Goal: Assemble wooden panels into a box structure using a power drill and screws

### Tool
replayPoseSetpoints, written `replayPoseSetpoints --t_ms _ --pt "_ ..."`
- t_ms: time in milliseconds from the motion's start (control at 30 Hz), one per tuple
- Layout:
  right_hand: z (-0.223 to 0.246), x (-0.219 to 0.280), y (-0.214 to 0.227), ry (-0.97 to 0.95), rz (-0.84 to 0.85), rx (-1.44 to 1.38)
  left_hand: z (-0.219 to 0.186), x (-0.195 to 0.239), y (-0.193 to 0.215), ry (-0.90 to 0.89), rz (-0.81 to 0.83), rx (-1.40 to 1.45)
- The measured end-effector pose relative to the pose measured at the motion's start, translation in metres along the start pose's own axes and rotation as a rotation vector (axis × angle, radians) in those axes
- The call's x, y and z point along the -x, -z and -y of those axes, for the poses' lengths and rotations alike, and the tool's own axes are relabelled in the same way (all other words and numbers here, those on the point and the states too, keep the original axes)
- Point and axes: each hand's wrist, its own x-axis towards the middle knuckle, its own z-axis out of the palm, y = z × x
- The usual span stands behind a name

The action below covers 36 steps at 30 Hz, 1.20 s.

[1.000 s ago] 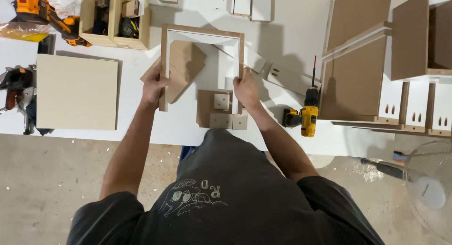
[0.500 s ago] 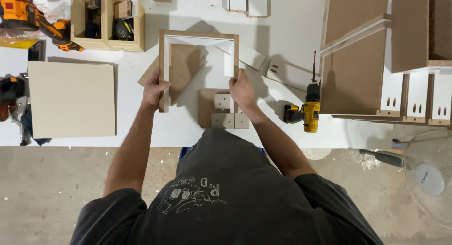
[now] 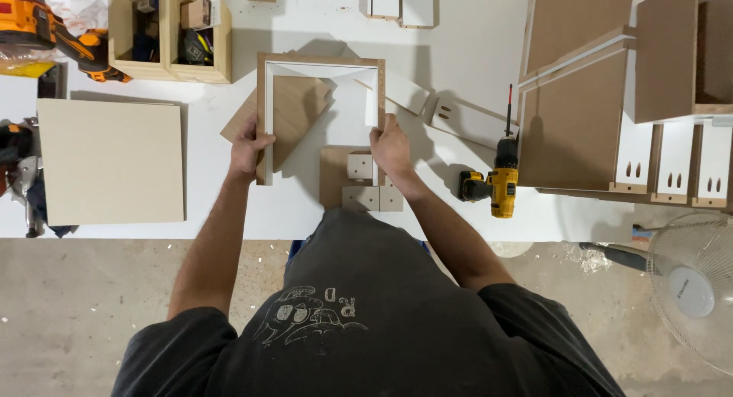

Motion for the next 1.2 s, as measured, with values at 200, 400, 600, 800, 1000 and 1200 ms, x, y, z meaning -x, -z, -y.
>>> replayPoseSetpoints --t_ms 200,400,600,800,1000,1200 --pt "-0.001 -0.005 0.0 -0.03 0.034 0.027 0.027 -0.015 0.02 -0.02 0.018 -0.017" --pt "-0.004 -0.007 -0.006 -0.074 0.102 0.059 0.031 -0.017 0.022 -0.027 0.021 -0.017" --pt "0.027 -0.002 0.029 -0.039 0.155 0.043 0.022 -0.019 0.019 -0.006 -0.001 -0.046" --pt "0.01 -0.006 0.007 -0.052 0.162 0.08 0.016 -0.013 0.013 0.007 -0.009 -0.05" --pt "0.027 -0.001 0.024 -0.101 0.175 -0.009 0.026 -0.019 0.019 -0.002 0.003 -0.037" --pt "0.029 -0.002 0.022 -0.108 0.167 0.029 0.023 -0.014 0.017 -0.006 0.016 -0.052"
